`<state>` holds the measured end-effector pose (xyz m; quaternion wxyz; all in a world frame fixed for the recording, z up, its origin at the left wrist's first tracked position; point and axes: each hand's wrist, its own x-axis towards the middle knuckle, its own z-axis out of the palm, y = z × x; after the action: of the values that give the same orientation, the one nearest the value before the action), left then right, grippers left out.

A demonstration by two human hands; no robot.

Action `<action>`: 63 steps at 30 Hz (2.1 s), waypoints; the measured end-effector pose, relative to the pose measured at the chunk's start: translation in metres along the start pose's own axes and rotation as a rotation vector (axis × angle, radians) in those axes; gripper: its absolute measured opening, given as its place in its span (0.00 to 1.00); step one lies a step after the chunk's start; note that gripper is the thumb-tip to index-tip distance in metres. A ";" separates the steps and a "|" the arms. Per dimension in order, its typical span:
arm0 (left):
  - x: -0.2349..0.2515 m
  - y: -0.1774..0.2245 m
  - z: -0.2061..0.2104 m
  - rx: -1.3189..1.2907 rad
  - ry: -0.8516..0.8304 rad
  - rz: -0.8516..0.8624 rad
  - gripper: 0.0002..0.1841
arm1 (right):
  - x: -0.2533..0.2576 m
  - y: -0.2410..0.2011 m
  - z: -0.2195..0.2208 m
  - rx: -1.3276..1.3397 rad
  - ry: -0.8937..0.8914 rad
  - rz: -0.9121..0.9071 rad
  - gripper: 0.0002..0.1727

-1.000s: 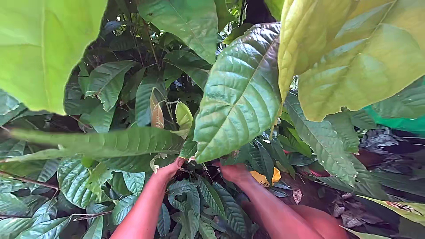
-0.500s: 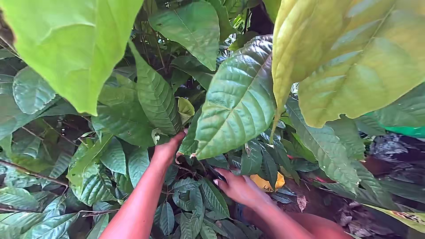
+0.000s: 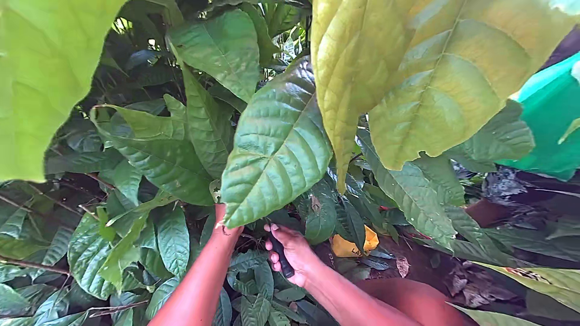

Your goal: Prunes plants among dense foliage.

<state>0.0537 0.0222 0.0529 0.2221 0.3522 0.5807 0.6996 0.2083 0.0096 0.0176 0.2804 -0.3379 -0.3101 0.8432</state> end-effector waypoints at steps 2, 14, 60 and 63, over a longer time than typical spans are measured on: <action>-0.003 0.008 -0.006 -0.046 0.024 0.035 0.10 | -0.011 -0.011 -0.003 -0.043 0.010 -0.050 0.18; -0.012 0.032 -0.024 0.107 -0.061 0.023 0.16 | 0.001 -0.013 -0.018 -0.200 -0.133 0.043 0.19; 0.009 0.053 -0.054 0.203 -0.147 0.038 0.15 | -0.016 -0.020 -0.004 -0.210 -0.035 -0.037 0.19; 0.007 0.066 -0.057 0.346 -0.134 -0.043 0.16 | -0.012 -0.027 -0.009 -0.236 -0.078 -0.031 0.18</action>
<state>0.0126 -0.0254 0.1141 0.2112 0.4184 0.6836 0.5595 0.2289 0.0216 0.0363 0.2397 -0.3306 -0.4229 0.8089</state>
